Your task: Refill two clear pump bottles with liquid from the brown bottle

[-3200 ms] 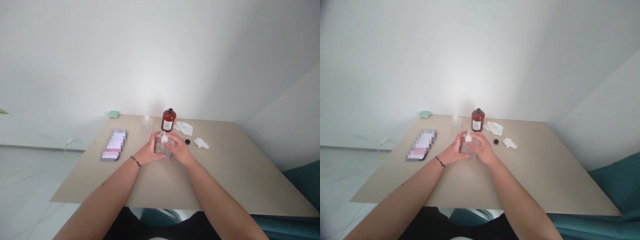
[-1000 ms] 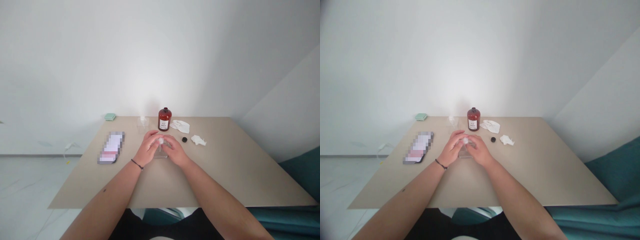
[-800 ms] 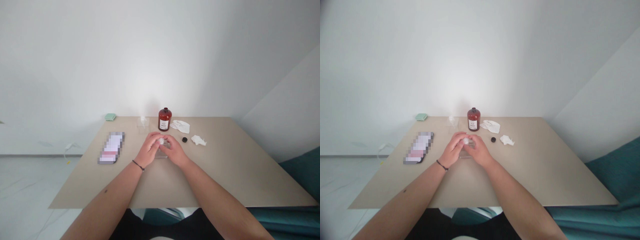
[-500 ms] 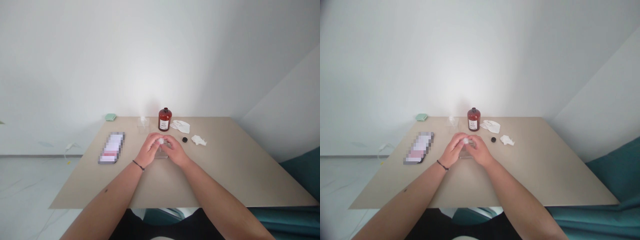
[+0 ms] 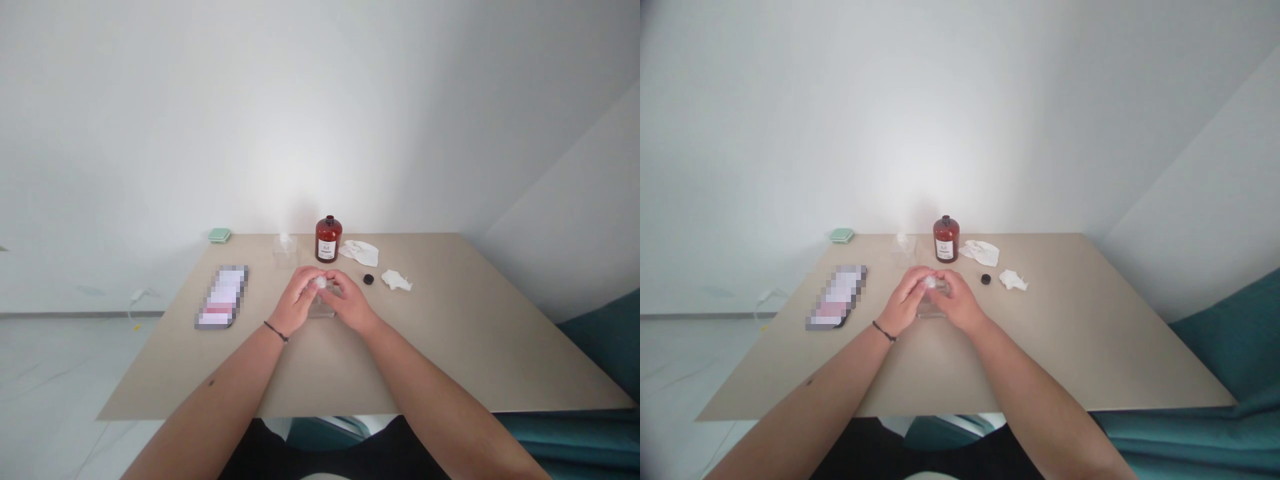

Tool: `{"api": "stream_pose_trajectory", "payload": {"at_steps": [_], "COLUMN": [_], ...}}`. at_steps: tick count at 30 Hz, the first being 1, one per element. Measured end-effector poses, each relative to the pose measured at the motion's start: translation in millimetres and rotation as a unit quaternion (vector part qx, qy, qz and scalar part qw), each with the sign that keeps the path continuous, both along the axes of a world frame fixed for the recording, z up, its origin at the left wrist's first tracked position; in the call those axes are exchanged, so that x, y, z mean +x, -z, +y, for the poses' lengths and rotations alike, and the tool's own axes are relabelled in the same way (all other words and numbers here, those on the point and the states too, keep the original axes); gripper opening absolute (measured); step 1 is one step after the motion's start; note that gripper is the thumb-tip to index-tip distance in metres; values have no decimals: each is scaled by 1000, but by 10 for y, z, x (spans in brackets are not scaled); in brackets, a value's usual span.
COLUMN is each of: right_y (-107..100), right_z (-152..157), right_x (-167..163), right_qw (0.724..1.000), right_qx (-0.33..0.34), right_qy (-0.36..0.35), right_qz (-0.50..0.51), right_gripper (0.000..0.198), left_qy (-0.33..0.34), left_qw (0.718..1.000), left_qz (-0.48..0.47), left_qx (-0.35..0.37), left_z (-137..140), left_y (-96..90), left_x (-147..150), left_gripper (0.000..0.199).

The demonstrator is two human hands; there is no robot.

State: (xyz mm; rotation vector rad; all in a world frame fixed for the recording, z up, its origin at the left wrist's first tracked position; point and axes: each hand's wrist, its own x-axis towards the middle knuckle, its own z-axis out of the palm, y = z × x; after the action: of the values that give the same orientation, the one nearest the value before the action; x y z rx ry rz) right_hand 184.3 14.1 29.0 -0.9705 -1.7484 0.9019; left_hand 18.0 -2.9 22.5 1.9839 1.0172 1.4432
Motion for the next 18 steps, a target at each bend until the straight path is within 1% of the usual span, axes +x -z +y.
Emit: {"api": "stream_pose_trajectory", "payload": {"at_steps": [4,6,9,15,18], "right_y": [-12,-18,-18,-22,-32], "right_z": [0,-3,-7,0,-6], "right_x": [5,4,0,9,8], "right_qw": [999,1000,1000,1000,1000], "right_qx": [28,21,-1,20,2], "right_qy": [-17,-9,9,-16,-2], "right_qz": [1,-1,-2,6,-1], "right_gripper": [22,21,25,23,24], "left_qy": [0,-1,0,1,7], "left_qw": [1000,1000,1000,1000,1000], "left_qz": [2,3,4,5,3], "left_qx": [1,-1,-3,-8,0], "left_z": [-3,-6,-9,-10,-9], "left_y": [-3,-9,-16,-8,-6], "left_x": [0,1,1,-5,-6], "left_gripper": [32,32,33,32,31]}}
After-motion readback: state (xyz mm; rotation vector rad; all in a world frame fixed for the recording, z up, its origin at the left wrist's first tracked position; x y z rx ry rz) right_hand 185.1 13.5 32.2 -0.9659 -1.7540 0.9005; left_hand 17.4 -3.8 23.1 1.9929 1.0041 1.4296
